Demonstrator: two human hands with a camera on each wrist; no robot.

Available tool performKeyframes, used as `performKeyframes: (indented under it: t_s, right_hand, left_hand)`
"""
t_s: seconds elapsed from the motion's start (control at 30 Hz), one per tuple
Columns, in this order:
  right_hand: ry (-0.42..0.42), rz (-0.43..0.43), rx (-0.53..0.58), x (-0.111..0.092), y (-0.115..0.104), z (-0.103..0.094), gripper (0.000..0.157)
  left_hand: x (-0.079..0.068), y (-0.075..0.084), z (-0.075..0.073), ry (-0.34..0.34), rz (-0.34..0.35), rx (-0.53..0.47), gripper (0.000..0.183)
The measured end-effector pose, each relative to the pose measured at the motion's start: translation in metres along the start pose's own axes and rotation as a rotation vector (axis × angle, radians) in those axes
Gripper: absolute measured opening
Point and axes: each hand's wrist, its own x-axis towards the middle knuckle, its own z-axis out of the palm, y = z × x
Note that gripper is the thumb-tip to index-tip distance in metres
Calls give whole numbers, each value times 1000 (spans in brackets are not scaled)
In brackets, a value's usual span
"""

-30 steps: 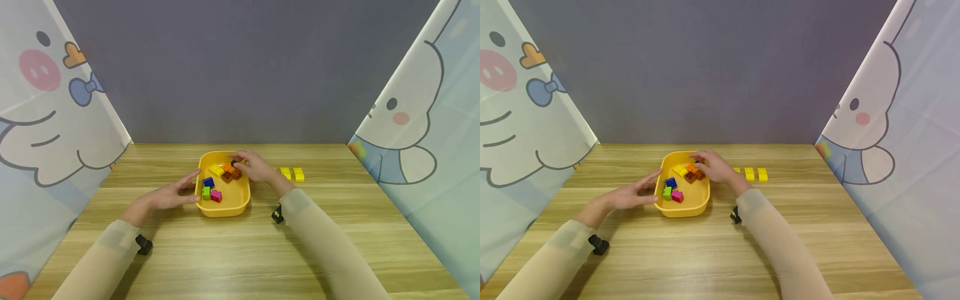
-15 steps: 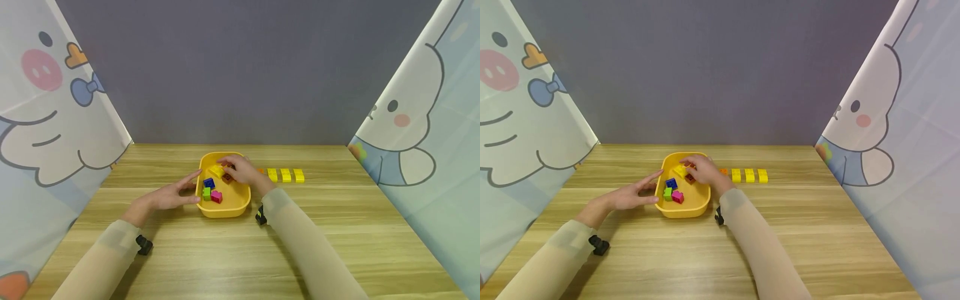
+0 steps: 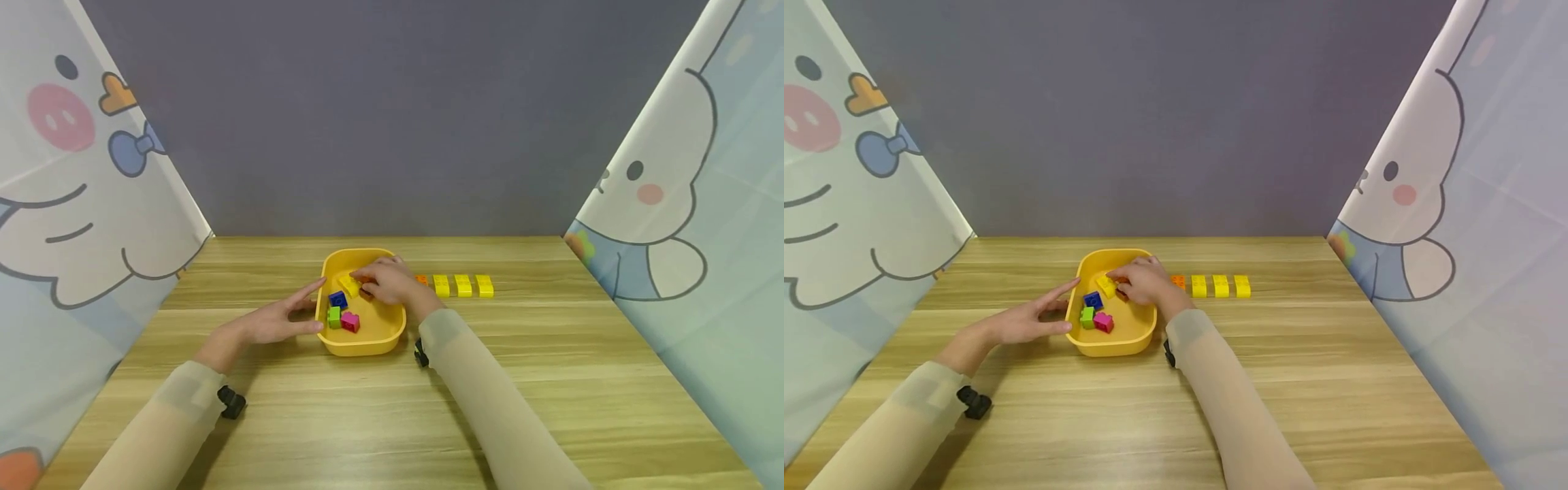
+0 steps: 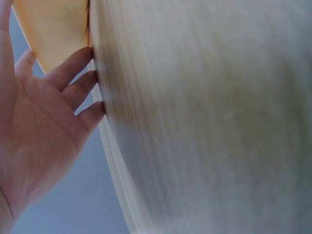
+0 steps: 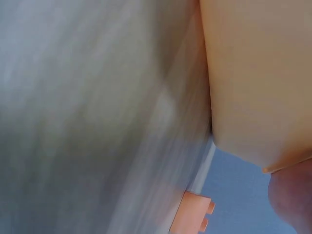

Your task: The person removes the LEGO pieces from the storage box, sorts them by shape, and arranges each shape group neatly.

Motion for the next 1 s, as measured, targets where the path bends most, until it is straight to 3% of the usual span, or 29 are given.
performKeyframes:
  t_s: [0.3, 0.53, 0.7, 0.9, 1.0]
  right_hand:
    - [-7, -31, -2, -2, 0, 0, 26]
    - [-44, -15, -57, -2, -3, -1, 55]
    - [-55, -2, -51, -1, -4, 0, 50]
    - [-81, 8, -106, -1, -4, 1, 62]
    - [-97, 9, -134, -1, -4, 0, 60]
  left_hand:
    - [-1, 0, 0, -5, 5, 9, 98]
    - [-1, 0, -1, -8, -7, 12, 97]
    - [-1, -2, 0, -7, 0, 6, 98]
    - [0, -1, 0, -11, 11, -12, 97]
    - [-1, 0, 0, -13, 16, -21, 97]
